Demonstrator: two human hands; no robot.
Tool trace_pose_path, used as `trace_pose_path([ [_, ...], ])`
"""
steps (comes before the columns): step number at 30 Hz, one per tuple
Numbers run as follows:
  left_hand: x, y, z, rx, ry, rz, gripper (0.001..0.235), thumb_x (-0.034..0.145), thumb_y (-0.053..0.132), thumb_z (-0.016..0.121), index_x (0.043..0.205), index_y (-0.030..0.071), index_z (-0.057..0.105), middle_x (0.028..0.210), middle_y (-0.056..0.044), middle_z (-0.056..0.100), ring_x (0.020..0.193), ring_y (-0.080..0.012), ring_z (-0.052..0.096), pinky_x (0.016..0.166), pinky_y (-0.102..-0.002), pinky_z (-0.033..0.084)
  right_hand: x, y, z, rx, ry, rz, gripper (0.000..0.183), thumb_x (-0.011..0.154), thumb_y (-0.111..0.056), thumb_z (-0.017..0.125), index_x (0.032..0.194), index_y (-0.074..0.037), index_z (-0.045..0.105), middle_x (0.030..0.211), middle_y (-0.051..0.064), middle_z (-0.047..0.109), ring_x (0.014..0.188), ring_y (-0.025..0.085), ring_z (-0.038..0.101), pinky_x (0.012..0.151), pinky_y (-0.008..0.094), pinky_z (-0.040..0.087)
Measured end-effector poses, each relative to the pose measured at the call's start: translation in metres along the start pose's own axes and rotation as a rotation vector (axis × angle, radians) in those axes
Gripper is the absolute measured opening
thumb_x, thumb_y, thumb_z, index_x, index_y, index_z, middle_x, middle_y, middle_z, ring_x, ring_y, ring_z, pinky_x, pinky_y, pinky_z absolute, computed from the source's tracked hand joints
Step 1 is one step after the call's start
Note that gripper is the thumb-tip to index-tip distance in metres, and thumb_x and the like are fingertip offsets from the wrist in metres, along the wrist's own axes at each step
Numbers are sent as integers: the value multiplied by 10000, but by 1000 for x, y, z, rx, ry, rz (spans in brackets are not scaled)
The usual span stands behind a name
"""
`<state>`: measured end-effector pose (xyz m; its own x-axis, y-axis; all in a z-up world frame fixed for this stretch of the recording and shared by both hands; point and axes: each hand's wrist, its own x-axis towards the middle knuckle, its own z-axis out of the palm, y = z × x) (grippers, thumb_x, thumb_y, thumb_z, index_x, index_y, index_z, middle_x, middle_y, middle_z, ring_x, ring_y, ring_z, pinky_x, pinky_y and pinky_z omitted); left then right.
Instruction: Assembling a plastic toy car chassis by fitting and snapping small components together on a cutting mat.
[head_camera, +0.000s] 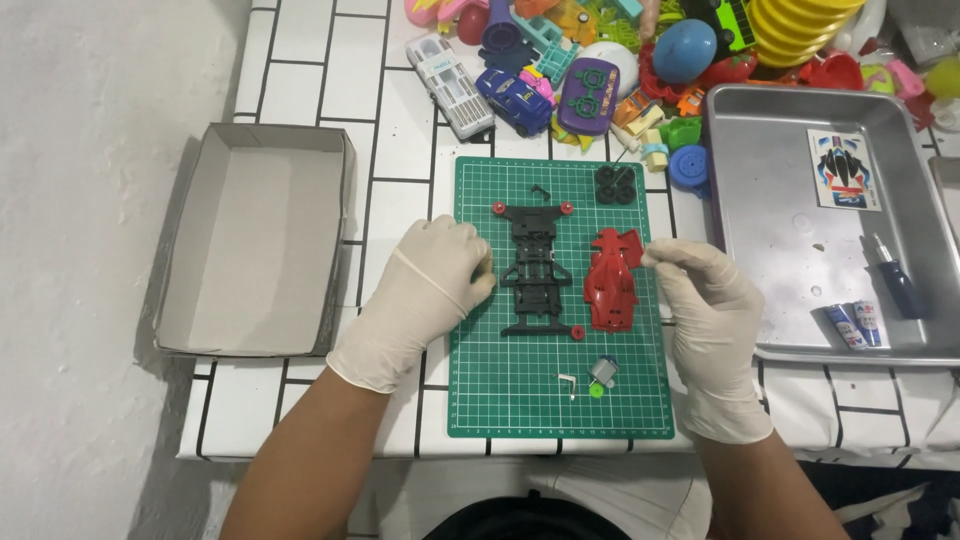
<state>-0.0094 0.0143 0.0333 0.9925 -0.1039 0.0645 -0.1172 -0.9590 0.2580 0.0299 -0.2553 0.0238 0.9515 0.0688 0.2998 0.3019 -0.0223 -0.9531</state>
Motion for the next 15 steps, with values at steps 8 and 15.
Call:
trace_pose_path([
  [8, 0, -1, 6, -13, 185, 45, 172, 909, 279, 715, 807, 141, 730, 726, -3, 615, 795, -173, 602, 815, -323, 478, 5, 5, -9, -37, 209, -8, 195, 1008, 45, 686, 1162, -74, 689, 999, 74, 725, 968, 126, 676, 937, 289, 555],
  [15, 2, -2, 15, -19, 343, 149, 166, 860, 214, 675, 709, 150, 655, 733, 10, 609, 730, -252, 534, 633, -395, 415, 6, 7, -11, 9, 307, -44, 214, 988, 61, 622, 1134, -78, 692, 1035, 21, 713, 921, 87, 677, 989, 215, 572],
])
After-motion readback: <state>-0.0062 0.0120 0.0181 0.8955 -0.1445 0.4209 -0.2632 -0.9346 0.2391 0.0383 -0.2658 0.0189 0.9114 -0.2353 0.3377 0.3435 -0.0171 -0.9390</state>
